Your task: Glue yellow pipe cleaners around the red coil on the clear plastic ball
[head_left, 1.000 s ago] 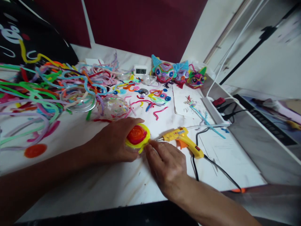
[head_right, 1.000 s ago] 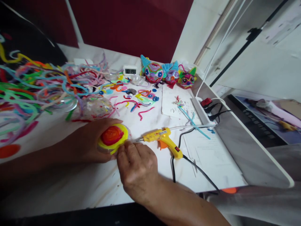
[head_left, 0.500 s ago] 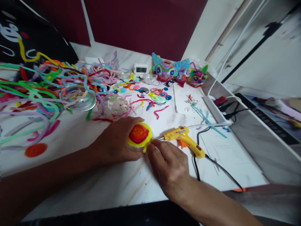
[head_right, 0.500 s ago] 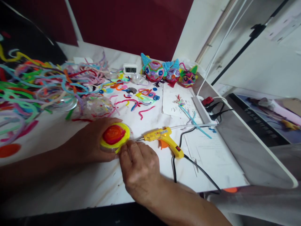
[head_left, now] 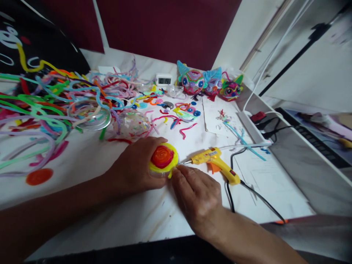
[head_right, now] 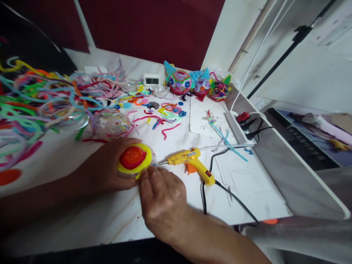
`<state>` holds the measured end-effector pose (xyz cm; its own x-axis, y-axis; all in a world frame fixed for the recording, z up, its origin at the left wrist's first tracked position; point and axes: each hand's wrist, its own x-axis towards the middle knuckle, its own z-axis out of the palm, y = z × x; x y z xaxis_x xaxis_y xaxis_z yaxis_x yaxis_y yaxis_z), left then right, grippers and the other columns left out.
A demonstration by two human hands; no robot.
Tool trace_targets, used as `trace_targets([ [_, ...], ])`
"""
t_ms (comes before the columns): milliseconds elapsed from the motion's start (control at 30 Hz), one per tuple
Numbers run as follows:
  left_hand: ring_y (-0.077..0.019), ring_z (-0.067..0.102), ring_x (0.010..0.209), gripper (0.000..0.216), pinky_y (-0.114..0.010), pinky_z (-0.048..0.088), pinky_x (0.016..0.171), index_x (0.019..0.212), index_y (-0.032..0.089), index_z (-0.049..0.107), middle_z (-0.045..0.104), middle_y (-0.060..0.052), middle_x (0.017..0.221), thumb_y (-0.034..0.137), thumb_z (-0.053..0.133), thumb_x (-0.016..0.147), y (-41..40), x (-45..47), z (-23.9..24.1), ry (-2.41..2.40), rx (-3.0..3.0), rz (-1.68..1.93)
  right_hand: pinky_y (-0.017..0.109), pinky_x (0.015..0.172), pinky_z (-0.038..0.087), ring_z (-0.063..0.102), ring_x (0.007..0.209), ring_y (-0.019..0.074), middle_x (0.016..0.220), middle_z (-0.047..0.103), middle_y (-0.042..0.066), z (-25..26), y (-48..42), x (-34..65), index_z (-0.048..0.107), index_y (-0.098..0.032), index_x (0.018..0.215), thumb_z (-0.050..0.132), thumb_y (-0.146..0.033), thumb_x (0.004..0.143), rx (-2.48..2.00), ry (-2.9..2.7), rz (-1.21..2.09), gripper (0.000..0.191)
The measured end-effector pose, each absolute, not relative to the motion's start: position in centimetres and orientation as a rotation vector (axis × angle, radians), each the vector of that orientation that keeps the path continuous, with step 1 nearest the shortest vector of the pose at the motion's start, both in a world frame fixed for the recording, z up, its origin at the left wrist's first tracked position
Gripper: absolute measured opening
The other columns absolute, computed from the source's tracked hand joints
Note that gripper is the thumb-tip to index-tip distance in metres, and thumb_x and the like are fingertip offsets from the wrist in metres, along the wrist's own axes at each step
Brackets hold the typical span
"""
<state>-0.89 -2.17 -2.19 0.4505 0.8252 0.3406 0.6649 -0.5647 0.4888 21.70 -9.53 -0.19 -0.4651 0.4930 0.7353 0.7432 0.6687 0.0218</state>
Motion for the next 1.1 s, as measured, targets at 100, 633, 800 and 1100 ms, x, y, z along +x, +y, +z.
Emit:
trace_targets([
  [100, -0.0373, 0.077, 0.123, 0.082, -0.053, 0.062, 0.116, 0.148, 0.025, 0.059, 0.079, -0.011, 0.138, 0.044, 0.091, 0.076, -2.4, -0.7, -2.5, 1.28, 2.432, 0.861, 0.036, 0.075, 0.072, 0.087, 0.083, 0.0271, 0.1, 0.092, 0.018, -0.2, -9.5, 21.5, 0.086, -0.005, 0.105, 0.053, -0.004, 0.118, -0.962, -2.149, -0.494, 0.035],
  [633, -0.0411, 0.068, 0.144, 0.096, -0.057, 0.055, 0.128, 0.171, 0.03, 0.051, 0.069, -0.012, 0.158, 0.056, 0.091, 0.088, 1.9, -4.7, -1.6, 0.725, 2.538, 0.559, 0.04, 0.063, 0.06, 0.07, 0.078, 0.0285, 0.1, 0.089, 0.021, -0.5, -9.8, 20.9, 0.085, -0.002, 0.108, 0.055, -0.002, 0.115, -0.964, -2.184, -0.562, 0.031],
  [800, -0.0404, 0.071, 0.13, 0.106, -0.057, 0.058, 0.122, 0.165, 0.029, 0.057, 0.074, -0.011, 0.148, 0.066, 0.097, 0.074, 2.6, -4.2, -2.5, 0.718, 2.574, 0.682, 0.039, 0.065, 0.06, 0.066, 0.081, 0.028, 0.1, 0.087, 0.022, -0.5, -10.0, 20.8, 0.085, -0.003, 0.106, 0.05, -0.002, 0.116, -0.962, -2.209, -0.62, 0.036],
  [1100, -0.0385, 0.073, 0.123, 0.089, -0.054, 0.065, 0.112, 0.151, 0.025, 0.065, 0.072, -0.012, 0.136, 0.056, 0.093, 0.073, 1.6, -3.2, -2.2, 0.897, 2.546, 0.75, 0.04, 0.065, 0.056, 0.063, 0.077, 0.0274, 0.1, 0.085, 0.021, -0.5, -9.6, 20.6, 0.084, -0.006, 0.1, 0.048, -0.003, 0.117, -1.076, -2.21, -0.654, 0.04],
])
